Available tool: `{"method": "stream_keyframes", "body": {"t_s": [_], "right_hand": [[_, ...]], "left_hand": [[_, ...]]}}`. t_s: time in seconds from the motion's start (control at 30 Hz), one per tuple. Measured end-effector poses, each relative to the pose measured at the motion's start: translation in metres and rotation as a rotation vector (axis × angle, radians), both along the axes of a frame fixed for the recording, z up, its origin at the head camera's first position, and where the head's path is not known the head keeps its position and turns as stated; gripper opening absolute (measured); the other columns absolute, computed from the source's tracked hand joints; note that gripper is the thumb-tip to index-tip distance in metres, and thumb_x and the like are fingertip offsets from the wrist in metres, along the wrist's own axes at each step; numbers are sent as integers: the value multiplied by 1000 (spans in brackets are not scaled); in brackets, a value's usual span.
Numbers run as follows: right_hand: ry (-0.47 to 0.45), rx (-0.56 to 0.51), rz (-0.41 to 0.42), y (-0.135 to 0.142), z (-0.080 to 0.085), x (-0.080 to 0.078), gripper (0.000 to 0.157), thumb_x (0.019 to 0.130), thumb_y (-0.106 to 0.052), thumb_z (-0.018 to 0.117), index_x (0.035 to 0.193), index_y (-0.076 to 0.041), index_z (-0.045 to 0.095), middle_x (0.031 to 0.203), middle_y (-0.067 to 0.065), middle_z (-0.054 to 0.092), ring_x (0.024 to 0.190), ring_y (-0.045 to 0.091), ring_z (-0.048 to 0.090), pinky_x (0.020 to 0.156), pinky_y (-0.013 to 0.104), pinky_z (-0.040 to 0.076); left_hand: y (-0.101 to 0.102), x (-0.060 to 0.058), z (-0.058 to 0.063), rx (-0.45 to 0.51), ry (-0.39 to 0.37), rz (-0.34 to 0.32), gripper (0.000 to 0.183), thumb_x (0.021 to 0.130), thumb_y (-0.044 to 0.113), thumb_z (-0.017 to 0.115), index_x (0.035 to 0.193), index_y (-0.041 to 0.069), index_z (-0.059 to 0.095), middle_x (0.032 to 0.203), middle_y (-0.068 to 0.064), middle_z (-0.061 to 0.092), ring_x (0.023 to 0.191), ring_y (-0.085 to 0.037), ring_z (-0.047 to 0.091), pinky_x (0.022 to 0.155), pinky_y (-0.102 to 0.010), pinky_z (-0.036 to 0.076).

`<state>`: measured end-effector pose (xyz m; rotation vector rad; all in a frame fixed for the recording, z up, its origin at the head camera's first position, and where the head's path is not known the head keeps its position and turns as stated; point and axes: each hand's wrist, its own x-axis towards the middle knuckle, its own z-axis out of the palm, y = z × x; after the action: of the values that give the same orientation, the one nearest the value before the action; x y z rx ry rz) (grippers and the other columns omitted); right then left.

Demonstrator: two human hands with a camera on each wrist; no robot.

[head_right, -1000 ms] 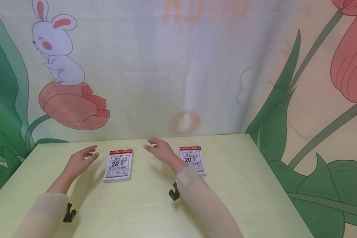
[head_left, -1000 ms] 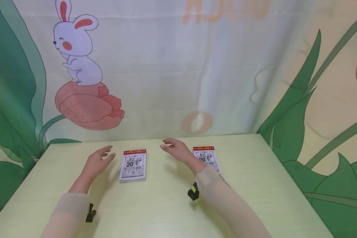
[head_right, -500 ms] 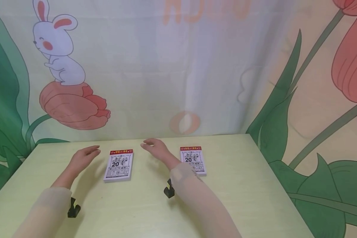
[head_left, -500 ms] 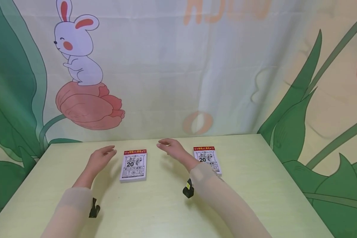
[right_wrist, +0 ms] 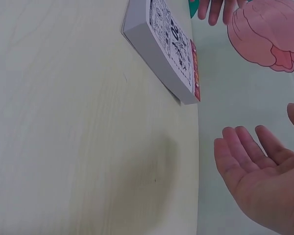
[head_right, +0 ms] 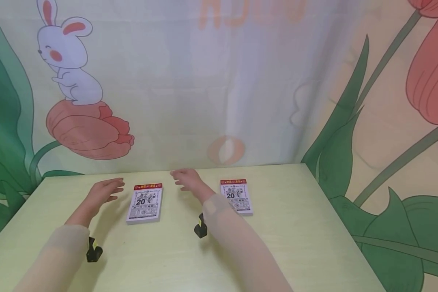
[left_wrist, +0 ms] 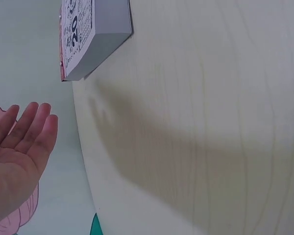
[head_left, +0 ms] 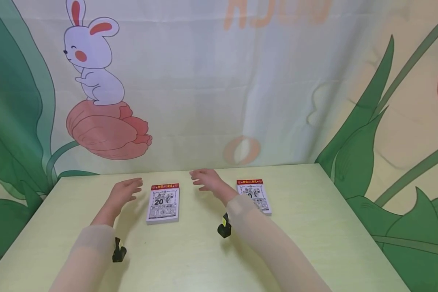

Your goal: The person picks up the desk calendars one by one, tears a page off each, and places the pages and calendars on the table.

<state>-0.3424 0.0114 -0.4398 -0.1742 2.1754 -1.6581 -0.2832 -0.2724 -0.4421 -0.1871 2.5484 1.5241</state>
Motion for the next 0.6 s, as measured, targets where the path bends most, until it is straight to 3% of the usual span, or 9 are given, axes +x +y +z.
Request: {"method": "stream_keyframes", "body": {"t_s": [0.37, 0.6], "right_hand": [[-193, -91, 38, 2, -3, -8, 57, 102, -38, 48, 148, -5, 42, 150, 18, 48, 138, 32, 49, 115, 47, 42], [-228, -176, 22, -3, -9, -10, 57, 103, -37, 48, 150, -6, 39, 152, 17, 45, 139, 33, 47, 116, 47, 40]], "left_hand": [[-7, -8, -8, 173, -115, 42, 65, 107, 41, 28, 154, -3, 22, 157, -24, 31, 145, -37, 36, 120, -46, 35], [-8, -8, -11, 241, -173, 75, 66, 107, 43, 26, 155, -2, 21, 158, -23, 31, 146, -35, 35, 120, -43, 35]]}}
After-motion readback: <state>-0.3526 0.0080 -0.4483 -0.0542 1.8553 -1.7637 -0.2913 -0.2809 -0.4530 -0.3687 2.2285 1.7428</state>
